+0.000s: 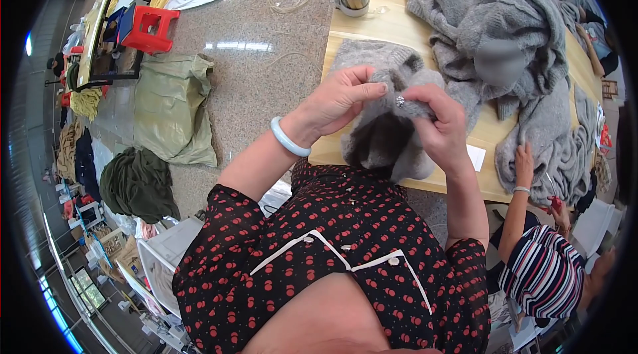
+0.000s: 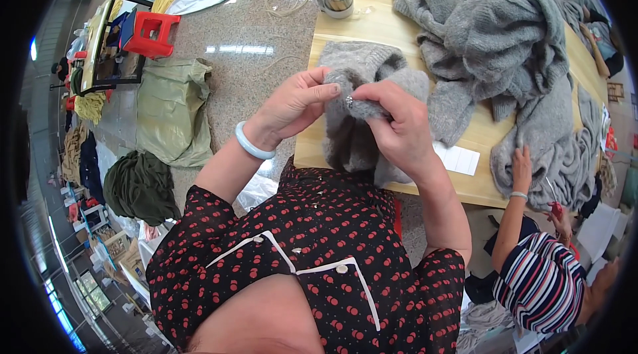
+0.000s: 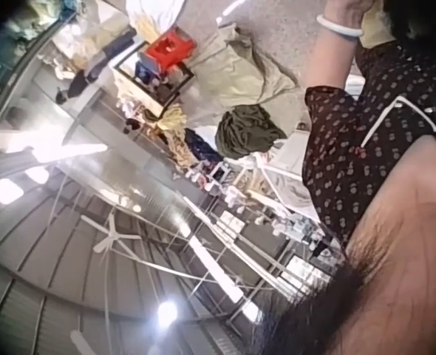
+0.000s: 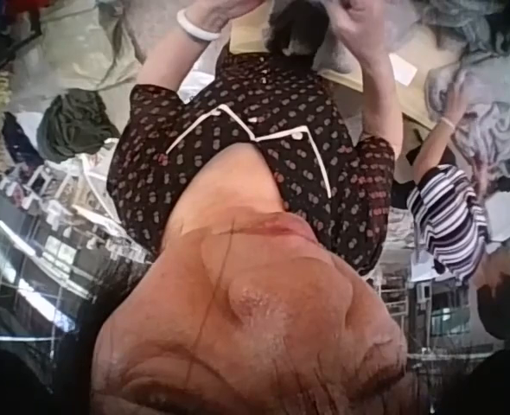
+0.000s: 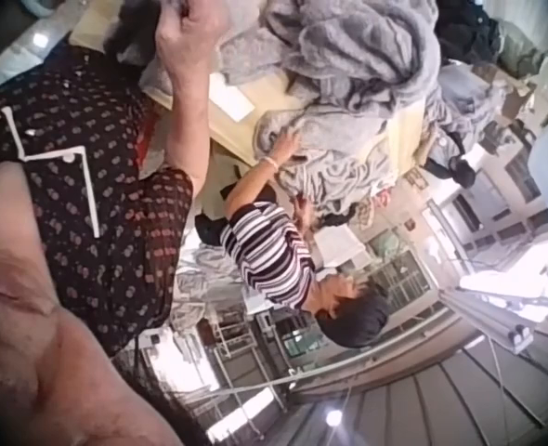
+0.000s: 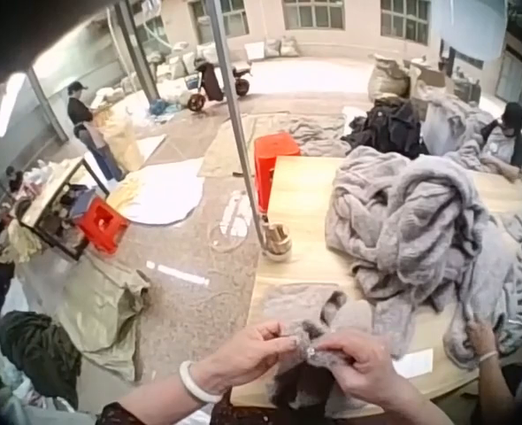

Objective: Inspect a knitted garment for loose threads or defects and manually remove them.

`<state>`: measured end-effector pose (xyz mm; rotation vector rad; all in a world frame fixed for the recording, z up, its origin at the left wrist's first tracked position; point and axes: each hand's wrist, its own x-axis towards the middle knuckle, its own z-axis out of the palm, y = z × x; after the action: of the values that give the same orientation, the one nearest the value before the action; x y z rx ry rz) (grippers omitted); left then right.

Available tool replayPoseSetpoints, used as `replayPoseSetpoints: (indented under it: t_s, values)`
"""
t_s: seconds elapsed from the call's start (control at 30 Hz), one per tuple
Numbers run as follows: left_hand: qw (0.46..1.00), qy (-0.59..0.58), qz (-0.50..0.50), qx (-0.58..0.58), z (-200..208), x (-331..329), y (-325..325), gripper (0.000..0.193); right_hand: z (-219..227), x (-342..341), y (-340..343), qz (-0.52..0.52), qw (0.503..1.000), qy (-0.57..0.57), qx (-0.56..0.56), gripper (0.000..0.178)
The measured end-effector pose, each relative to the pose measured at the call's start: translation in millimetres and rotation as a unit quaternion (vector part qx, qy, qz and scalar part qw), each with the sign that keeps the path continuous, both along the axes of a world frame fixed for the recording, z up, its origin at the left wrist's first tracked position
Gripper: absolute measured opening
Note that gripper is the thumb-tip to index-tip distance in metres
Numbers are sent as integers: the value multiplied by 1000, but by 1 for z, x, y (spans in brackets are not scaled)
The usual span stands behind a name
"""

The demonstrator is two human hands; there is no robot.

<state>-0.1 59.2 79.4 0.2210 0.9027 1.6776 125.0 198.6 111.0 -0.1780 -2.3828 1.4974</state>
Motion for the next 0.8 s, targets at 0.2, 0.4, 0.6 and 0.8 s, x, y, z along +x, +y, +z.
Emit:
replayPoseSetpoints:
  t_s: [0.2, 0.4, 0.6, 0.8]
  values:
    - [996, -61, -50, 34, -4, -3, -3, 10, -14, -12, 0, -11, 999, 37, 1, 33]
    - [998, -33, -39, -26, -3, -3, 0, 7, -21, -12, 6, -24, 1000, 2, -12, 34]
    - [993, 104, -14, -53, -5, -2, 2, 7, -31, -14, 5, -24, 998, 32, 50, 30]
    - [748, 661, 60, -11, -7, 0, -4, 12, -46, -17, -4, -31, 997, 19, 63, 26]
